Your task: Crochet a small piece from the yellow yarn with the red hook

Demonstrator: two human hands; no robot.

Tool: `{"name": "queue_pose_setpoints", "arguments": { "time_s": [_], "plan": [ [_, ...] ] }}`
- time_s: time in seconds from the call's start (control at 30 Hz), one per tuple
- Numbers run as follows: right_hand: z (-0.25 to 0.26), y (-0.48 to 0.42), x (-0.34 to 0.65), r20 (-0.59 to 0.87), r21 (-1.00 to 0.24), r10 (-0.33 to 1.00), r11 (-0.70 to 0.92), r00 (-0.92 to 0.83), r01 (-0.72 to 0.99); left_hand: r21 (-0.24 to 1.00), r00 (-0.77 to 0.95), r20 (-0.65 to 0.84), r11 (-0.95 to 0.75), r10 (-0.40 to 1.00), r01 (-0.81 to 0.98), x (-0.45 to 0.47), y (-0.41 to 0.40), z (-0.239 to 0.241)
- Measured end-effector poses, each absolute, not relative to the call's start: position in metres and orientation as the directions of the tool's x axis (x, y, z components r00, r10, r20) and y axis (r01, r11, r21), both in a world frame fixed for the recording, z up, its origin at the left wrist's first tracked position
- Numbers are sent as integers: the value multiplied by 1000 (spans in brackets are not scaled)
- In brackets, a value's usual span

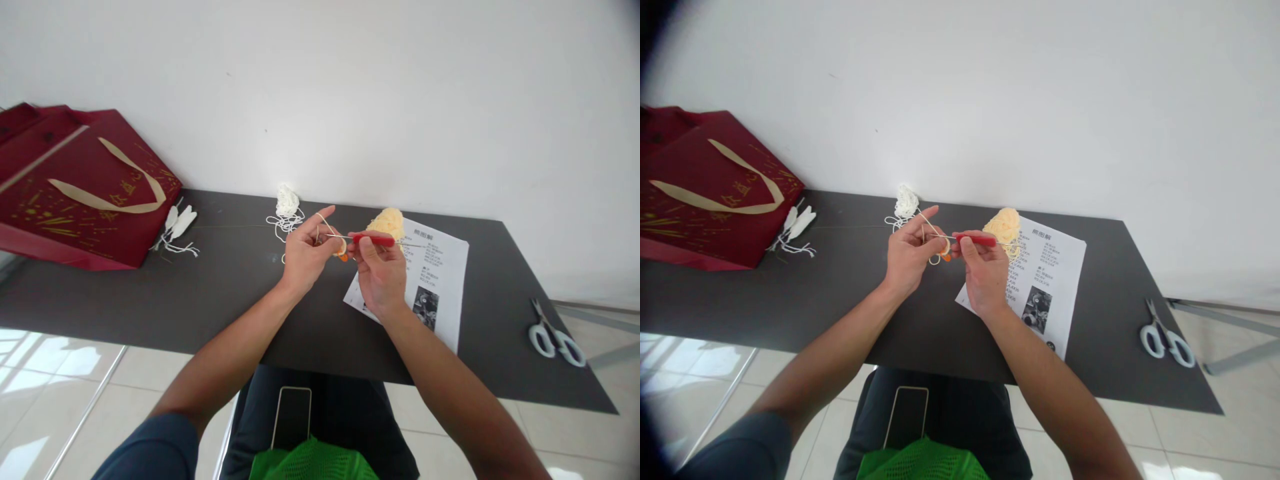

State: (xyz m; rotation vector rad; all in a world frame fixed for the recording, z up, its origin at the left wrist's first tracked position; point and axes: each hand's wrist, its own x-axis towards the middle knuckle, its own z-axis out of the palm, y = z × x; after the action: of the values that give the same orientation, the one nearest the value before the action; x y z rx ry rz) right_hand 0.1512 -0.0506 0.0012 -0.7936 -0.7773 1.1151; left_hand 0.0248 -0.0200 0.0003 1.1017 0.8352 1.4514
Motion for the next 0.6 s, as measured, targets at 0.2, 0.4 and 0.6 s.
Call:
{"name": "queue_pose_setpoints", "arguments": {
  "time_s": [0.2,0.4,0.6],
  "plan": [
    [-3,-58,152,342,-909,864,404,370,-102,888,40,150,-117,988,-446,26,-21,3],
    [-8,-65,155,736,-668,656,667,164,331,815,63,-5,40,998,-578,24,-22,9],
    [-7,-65,152,481,-875,843,479,241,70,726,146,-121,188,982,-662,21,-21,15]
  ]
}}
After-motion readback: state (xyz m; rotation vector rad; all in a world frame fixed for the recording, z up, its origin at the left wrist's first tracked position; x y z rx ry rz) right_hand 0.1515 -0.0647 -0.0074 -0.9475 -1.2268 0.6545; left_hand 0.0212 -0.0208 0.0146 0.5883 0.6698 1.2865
